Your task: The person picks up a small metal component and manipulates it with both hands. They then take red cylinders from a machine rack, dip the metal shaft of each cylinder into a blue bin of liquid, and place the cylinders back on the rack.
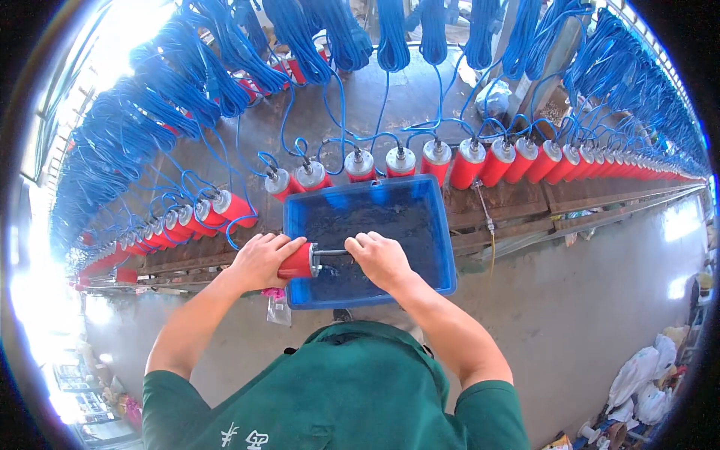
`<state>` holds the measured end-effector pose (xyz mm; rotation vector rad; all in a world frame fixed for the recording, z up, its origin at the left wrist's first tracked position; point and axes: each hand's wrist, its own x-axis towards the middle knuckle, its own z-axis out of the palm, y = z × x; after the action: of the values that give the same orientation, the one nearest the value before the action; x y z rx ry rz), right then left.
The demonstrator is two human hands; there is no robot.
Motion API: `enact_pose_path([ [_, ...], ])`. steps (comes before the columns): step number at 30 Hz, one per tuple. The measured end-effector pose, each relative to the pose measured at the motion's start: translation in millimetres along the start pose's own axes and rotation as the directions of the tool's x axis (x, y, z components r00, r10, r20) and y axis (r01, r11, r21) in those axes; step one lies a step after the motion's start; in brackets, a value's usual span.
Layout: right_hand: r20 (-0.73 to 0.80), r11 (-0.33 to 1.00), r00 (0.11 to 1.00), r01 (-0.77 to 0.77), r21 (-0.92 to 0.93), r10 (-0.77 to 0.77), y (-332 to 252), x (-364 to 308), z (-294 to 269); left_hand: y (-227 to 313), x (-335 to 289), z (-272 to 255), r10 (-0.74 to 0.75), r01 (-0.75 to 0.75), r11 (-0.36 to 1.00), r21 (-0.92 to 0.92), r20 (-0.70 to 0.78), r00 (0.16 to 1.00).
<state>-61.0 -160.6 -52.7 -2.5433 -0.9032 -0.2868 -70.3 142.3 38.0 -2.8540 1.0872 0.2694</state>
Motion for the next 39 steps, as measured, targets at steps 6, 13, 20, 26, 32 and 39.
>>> enact_pose_path([
  [6,0.606,0.709,0.772,-0.536,0.458,0.192,-2.3,22.3,-19.8,-12.6,-11.9,13.5,-0.058,0.053,0.996,-0.066,-0.066,0.996],
  [13,0.574,-0.039,0.763,-0.591,0.806,0.299,-15.4,16.8,-10.2,-10.0,-11.6,13.6,-0.125,0.112,0.977,-0.181,-0.063,0.99],
  [20,0.414,0.317,0.896,-0.445,0.838,0.162,-6.4,15.2,-18.3,-12.0,-12.5,15.9,-0.138,0.125,0.968,-0.215,-0.047,0.989],
  [26,0.133,0.938,0.986,-0.135,0.319,0.097,-16.6,31.0,-29.5,-13.3,-11.9,17.8,-0.139,0.124,0.963,-0.24,-0.046,0.989],
  [32,0.521,0.777,0.812,-0.499,0.384,0.264,-6.3,32.3,-30.3,-12.7,-12.3,21.9,-0.147,0.129,0.966,-0.224,-0.064,0.987],
  [39,0.687,-0.076,0.684,-0.692,0.717,0.245,-7.5,15.9,-32.9,-11.4,-13.2,21.5,-0.161,0.144,0.963,-0.23,-0.06,0.985],
])
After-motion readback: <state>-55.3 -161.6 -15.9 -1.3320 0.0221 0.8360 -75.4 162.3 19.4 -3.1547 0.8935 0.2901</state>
